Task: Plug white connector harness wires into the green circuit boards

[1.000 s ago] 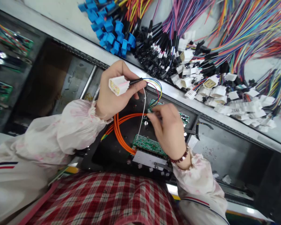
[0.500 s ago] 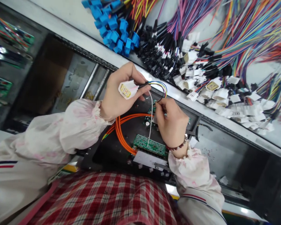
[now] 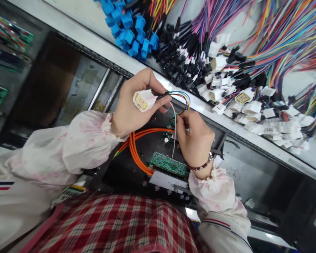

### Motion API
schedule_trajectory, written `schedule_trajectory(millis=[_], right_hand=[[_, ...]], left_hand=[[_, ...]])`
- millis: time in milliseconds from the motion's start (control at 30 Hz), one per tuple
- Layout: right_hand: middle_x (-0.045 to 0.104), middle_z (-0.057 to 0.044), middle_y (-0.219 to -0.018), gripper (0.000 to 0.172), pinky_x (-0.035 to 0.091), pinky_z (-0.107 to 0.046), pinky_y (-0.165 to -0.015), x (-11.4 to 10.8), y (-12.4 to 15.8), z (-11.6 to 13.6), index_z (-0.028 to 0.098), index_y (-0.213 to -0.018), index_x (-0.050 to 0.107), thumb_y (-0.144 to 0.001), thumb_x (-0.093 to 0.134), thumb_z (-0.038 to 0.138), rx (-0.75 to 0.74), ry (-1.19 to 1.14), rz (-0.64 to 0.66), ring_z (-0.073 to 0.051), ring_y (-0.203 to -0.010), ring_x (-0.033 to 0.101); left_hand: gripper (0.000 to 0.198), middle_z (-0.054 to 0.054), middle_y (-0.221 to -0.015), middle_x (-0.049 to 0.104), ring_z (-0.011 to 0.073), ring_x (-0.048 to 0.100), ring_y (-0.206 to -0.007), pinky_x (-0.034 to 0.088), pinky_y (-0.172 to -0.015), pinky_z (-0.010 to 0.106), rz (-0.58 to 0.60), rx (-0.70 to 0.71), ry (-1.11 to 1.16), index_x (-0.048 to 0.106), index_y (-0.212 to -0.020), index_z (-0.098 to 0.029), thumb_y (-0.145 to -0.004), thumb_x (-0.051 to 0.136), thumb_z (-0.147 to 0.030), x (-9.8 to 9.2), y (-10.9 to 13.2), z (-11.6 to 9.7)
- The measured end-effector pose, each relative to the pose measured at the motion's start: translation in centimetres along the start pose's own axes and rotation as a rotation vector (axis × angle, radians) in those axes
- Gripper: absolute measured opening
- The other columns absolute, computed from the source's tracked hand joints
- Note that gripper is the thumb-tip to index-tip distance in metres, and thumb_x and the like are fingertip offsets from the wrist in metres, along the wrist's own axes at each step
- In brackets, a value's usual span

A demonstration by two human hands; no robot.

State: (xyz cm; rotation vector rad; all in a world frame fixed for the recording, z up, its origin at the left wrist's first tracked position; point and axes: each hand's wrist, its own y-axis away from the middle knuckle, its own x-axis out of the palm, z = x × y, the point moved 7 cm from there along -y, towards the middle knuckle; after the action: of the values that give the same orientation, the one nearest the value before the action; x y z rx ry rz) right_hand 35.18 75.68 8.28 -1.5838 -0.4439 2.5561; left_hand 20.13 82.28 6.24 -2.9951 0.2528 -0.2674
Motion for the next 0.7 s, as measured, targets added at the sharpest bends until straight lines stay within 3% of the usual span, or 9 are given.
schedule_trajectory(millis=[200, 433, 600, 700], right_hand=[[0.067, 0.0, -0.082, 0.008, 0.049, -0.025, -0.064, 0.2, -0.1, -0.1, 0.021, -0.093, 0.064, -0.093, 0.056, 0.025, 0.007, -0.005, 0.01, -0.013, -0.069, 0.065], [0.069, -0.003, -0.089, 0.011, 0.048, -0.029, -0.07, -0.4, 0.1, 0.1, 0.022, -0.098, 0.064, -0.096, 0.054, 0.027, 0.014, 0.025, 0.028, -0.016, -0.074, 0.063], [0.059, -0.003, -0.082, 0.013, 0.045, -0.029, -0.067, -1.0, 0.7, 0.6, 0.02, -0.087, 0.06, -0.095, 0.054, 0.028, -0.02, -0.002, 0.261, -0.017, -0.076, 0.058], [0.056, -0.005, -0.083, 0.012, 0.042, -0.031, -0.065, -2.4, 1.1, -1.1, 0.019, -0.088, 0.061, -0.094, 0.054, 0.027, 0.022, 0.157, 0.255, -0.019, -0.077, 0.056]], left_hand=[[0.027, -0.001, -0.076, 0.057, 0.0116, 0.064, -0.063, 0.057, -0.05, 0.021, 0.006, 0.006, -0.032, 0.049, -0.076, -0.018, -0.081, 0.074, -0.007, -0.1, 0.0, 0.0], [0.029, -0.002, -0.076, 0.056, 0.0128, 0.064, -0.064, 0.057, -0.05, 0.022, -0.014, -0.004, -0.062, 0.049, -0.077, -0.019, -0.079, 0.076, -0.01, -0.2, -0.1, 0.1], [0.016, 0.002, -0.087, 0.061, 0.0143, 0.067, -0.071, 0.059, -0.056, 0.025, 0.036, -0.032, -0.045, 0.057, -0.086, -0.019, -0.085, 0.065, -0.005, 0.2, 0.0, 0.3], [0.01, 0.005, -0.091, 0.064, 0.0162, 0.067, -0.077, 0.06, -0.067, 0.029, 0.07, 0.061, -0.232, 0.064, -0.088, -0.019, -0.088, 0.061, -0.009, -0.2, 0.0, -1.0]])
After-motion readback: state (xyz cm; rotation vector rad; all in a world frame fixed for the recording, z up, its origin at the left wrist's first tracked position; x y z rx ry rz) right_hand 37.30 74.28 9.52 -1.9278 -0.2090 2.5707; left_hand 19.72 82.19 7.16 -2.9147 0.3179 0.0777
